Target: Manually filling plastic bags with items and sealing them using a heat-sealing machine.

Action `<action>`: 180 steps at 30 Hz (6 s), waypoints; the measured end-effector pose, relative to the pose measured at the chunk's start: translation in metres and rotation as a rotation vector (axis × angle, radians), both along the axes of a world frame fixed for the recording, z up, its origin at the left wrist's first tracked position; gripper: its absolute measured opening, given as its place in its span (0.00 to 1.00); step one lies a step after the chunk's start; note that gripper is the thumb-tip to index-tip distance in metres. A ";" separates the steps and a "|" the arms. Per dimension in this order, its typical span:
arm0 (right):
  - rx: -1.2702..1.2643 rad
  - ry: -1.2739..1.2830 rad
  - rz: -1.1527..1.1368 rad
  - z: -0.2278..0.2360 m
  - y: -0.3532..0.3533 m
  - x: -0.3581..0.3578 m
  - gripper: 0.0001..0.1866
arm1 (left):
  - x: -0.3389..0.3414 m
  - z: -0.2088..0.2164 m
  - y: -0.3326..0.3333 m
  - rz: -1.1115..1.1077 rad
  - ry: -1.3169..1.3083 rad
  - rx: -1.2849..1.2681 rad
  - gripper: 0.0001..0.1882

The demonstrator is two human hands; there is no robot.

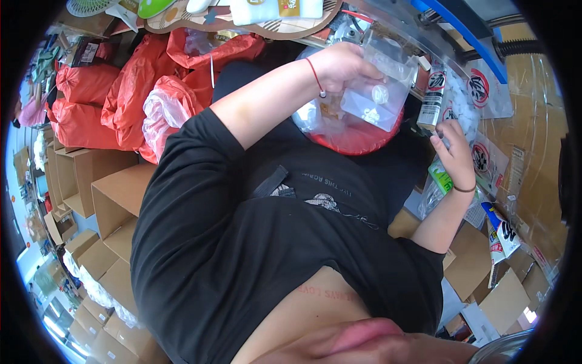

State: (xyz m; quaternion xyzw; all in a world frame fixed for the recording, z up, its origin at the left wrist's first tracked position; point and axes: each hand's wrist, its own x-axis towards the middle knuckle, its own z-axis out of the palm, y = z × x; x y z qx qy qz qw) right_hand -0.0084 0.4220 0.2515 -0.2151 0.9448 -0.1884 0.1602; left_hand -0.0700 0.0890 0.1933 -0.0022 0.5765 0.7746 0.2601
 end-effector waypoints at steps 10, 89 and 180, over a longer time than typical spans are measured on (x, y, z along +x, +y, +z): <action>-0.366 0.217 -0.348 -0.023 0.040 0.006 0.16 | -0.008 -0.027 -0.106 0.542 1.040 -1.220 0.29; -0.490 0.023 0.123 0.026 -0.076 -0.022 0.12 | 0.086 0.002 0.015 -0.352 -0.119 0.318 0.11; -0.064 0.369 -0.465 -0.007 0.003 0.000 0.10 | 0.003 -0.033 -0.106 0.557 1.252 -1.180 0.21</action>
